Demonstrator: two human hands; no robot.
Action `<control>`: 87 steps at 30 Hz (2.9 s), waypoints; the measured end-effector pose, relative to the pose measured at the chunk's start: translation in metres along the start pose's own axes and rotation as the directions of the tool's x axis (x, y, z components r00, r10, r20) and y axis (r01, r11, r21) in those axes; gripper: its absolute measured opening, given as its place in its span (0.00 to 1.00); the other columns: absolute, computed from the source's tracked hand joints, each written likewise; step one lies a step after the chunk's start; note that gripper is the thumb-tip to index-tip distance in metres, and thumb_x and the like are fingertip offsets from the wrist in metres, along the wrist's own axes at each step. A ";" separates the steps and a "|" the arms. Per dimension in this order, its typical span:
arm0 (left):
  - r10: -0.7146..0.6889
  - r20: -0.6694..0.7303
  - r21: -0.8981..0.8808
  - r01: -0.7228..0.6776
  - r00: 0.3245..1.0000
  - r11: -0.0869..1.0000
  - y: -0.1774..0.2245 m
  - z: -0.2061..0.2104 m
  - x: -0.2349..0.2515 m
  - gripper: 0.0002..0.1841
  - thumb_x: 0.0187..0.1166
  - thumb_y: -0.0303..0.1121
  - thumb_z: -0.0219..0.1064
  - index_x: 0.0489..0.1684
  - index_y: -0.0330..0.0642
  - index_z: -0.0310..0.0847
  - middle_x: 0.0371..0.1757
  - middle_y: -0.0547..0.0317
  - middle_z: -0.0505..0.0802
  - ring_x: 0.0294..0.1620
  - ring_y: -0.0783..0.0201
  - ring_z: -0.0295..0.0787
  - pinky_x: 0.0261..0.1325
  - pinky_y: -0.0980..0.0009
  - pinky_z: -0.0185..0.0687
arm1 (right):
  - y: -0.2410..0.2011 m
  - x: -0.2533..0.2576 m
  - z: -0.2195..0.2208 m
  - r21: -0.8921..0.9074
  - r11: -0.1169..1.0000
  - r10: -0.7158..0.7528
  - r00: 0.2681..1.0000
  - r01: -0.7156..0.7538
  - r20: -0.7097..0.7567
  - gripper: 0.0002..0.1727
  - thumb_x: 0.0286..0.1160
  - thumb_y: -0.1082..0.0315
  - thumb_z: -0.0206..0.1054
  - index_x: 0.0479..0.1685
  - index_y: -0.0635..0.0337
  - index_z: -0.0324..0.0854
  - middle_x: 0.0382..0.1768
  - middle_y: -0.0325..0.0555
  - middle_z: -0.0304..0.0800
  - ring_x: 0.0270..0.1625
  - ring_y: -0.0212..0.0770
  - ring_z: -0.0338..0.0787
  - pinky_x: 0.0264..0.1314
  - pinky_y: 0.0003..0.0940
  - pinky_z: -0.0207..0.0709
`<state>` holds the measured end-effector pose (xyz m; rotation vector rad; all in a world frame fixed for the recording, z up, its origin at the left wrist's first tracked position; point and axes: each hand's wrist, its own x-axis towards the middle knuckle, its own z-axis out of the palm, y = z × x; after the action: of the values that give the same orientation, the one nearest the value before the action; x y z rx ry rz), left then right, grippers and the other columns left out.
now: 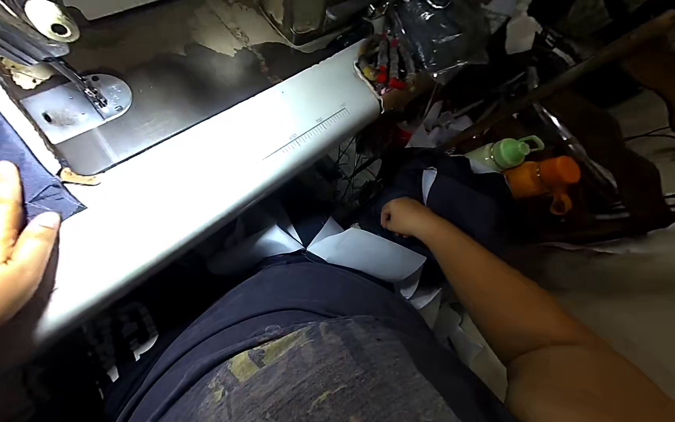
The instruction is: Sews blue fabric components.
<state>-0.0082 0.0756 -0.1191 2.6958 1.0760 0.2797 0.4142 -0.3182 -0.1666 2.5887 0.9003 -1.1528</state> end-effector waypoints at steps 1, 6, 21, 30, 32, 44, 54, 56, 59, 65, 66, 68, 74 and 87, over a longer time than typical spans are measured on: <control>0.014 -0.007 0.001 -0.014 1.000 1.000 -0.006 0.006 -0.009 0.41 0.89 0.59 0.36 0.95 0.38 0.49 0.96 0.38 0.51 0.97 0.39 0.41 0.93 0.39 0.37 | -0.009 0.002 0.007 -0.054 0.998 0.042 0.999 -0.042 0.013 0.10 0.79 0.68 0.67 0.46 0.65 0.91 0.41 0.62 0.93 0.43 0.59 0.93 0.49 0.62 0.85; 0.044 -0.084 -0.054 -0.049 0.996 0.997 0.023 -0.008 -0.023 0.38 0.86 0.56 0.41 0.87 0.34 0.66 0.90 0.40 0.68 0.94 0.40 0.53 0.94 0.43 0.41 | -0.047 -0.012 0.020 -0.180 0.964 0.206 0.978 -0.195 0.042 0.12 0.82 0.73 0.60 0.50 0.74 0.86 0.60 0.68 0.88 0.67 0.67 0.87 0.62 0.67 0.80; 0.050 -0.114 0.013 -0.049 0.992 0.999 0.044 -0.020 -0.018 0.33 0.85 0.50 0.45 0.84 0.39 0.71 0.87 0.44 0.74 0.91 0.40 0.61 0.88 0.35 0.49 | -0.025 -0.006 0.027 -0.115 0.987 0.101 0.987 -0.115 -0.123 0.20 0.85 0.61 0.59 0.63 0.65 0.84 0.59 0.71 0.89 0.66 0.72 0.87 0.62 0.74 0.76; -0.204 -0.183 0.031 0.213 0.962 0.976 0.059 -0.065 0.031 0.28 0.91 0.46 0.49 0.34 0.28 0.84 0.42 0.31 0.90 0.53 0.34 0.88 0.57 0.32 0.72 | -0.089 -0.045 -0.121 -0.285 0.831 -0.425 0.213 0.478 -0.880 0.20 0.82 0.66 0.55 0.39 0.83 0.78 0.45 0.84 0.82 0.52 0.82 0.83 0.53 0.73 0.73; -0.301 -0.215 -0.002 0.308 0.929 0.952 0.067 -0.064 0.067 0.24 0.90 0.44 0.51 0.58 0.30 0.85 0.62 0.32 0.88 0.70 0.36 0.83 0.70 0.35 0.71 | -0.152 -0.031 -0.140 -0.359 0.756 -0.516 0.162 0.547 -0.841 0.18 0.80 0.67 0.59 0.37 0.79 0.80 0.47 0.81 0.84 0.60 0.82 0.82 0.63 0.72 0.71; -0.484 -0.099 0.113 0.493 0.870 0.863 0.050 -0.077 0.112 0.37 0.81 0.32 0.59 0.95 0.48 0.51 0.63 0.32 0.89 0.67 0.30 0.85 0.65 0.32 0.76 | -0.269 0.020 -0.129 -0.361 0.373 -0.884 0.209 0.854 -0.418 0.24 0.78 0.70 0.57 0.72 0.58 0.85 0.62 0.55 0.84 0.64 0.60 0.79 0.66 0.55 0.73; -0.275 -0.075 -0.462 0.211 0.958 0.862 0.058 -0.049 0.061 0.20 0.84 0.28 0.61 0.73 0.36 0.68 0.40 0.53 0.88 0.36 0.68 0.83 0.44 0.68 0.81 | -0.286 0.000 -0.095 -0.385 0.315 -0.911 0.164 0.868 -0.378 0.25 0.87 0.57 0.54 0.78 0.52 0.81 0.78 0.53 0.80 0.84 0.56 0.74 0.87 0.68 0.54; -0.174 -0.038 -0.565 0.123 0.984 0.816 0.059 -0.039 0.038 0.25 0.79 0.26 0.60 0.77 0.42 0.71 0.47 0.58 0.87 0.38 0.75 0.81 0.43 0.77 0.79 | -0.299 0.000 -0.092 -0.349 0.276 -0.923 0.145 0.896 -0.356 0.25 0.86 0.59 0.54 0.77 0.53 0.82 0.79 0.51 0.80 0.86 0.55 0.73 0.89 0.69 0.51; -0.166 0.110 -0.621 0.198 0.980 0.758 0.066 -0.044 0.022 0.36 0.77 0.21 0.55 0.91 0.50 0.62 0.74 0.49 0.84 0.58 0.67 0.86 0.56 0.69 0.81 | -0.315 0.005 -0.088 -0.306 0.244 -0.909 0.108 0.920 -0.403 0.23 0.86 0.61 0.55 0.72 0.56 0.85 0.78 0.50 0.83 0.85 0.53 0.75 0.91 0.66 0.50; -0.277 0.177 -0.541 0.328 0.944 0.774 0.071 -0.051 0.044 0.28 0.78 0.25 0.61 0.81 0.48 0.70 0.36 0.59 0.84 0.26 0.72 0.75 0.26 0.75 0.68 | -0.313 0.007 -0.082 -0.348 0.259 -0.882 0.075 0.901 -0.464 0.22 0.86 0.59 0.54 0.67 0.53 0.90 0.76 0.54 0.83 0.83 0.57 0.76 0.89 0.56 0.58; -0.284 0.178 -0.476 0.335 0.942 0.813 0.074 -0.054 0.051 0.23 0.80 0.27 0.62 0.76 0.46 0.74 0.31 0.60 0.82 0.23 0.70 0.72 0.25 0.73 0.69 | -0.314 0.008 -0.083 -0.352 0.262 -0.883 0.076 0.899 -0.464 0.21 0.86 0.59 0.54 0.67 0.52 0.90 0.76 0.54 0.83 0.83 0.57 0.77 0.89 0.56 0.58; -0.285 0.184 -0.311 0.331 0.941 0.891 0.078 -0.060 0.066 0.14 0.86 0.31 0.61 0.65 0.42 0.80 0.32 0.55 0.84 0.28 0.63 0.76 0.35 0.62 0.75 | -0.315 0.008 -0.084 -0.363 0.258 -0.888 0.072 0.895 -0.454 0.22 0.86 0.59 0.54 0.67 0.51 0.90 0.76 0.54 0.83 0.82 0.56 0.77 0.89 0.54 0.59; -0.304 0.189 -0.114 0.328 0.934 0.938 0.081 -0.058 0.088 0.19 0.94 0.41 0.52 0.52 0.33 0.84 0.52 0.40 0.90 0.58 0.46 0.88 0.65 0.44 0.76 | -0.317 0.008 -0.086 -0.378 0.260 -0.899 0.079 0.888 -0.431 0.23 0.86 0.59 0.53 0.69 0.52 0.88 0.77 0.52 0.82 0.82 0.55 0.77 0.88 0.54 0.59; -0.198 0.087 -0.357 0.216 0.976 0.909 0.103 -0.044 0.014 0.35 0.73 0.30 0.77 0.85 0.45 0.72 0.71 0.45 0.80 0.65 0.55 0.80 0.63 0.60 0.79 | -0.316 0.004 -0.083 -0.370 0.263 -0.897 0.084 0.891 -0.435 0.23 0.87 0.59 0.53 0.69 0.56 0.88 0.78 0.50 0.82 0.84 0.54 0.76 0.90 0.57 0.56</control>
<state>0.0579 0.0188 -0.0472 2.2305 1.1549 0.3360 0.2823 -0.0311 -0.0847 2.1657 2.9436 -0.2830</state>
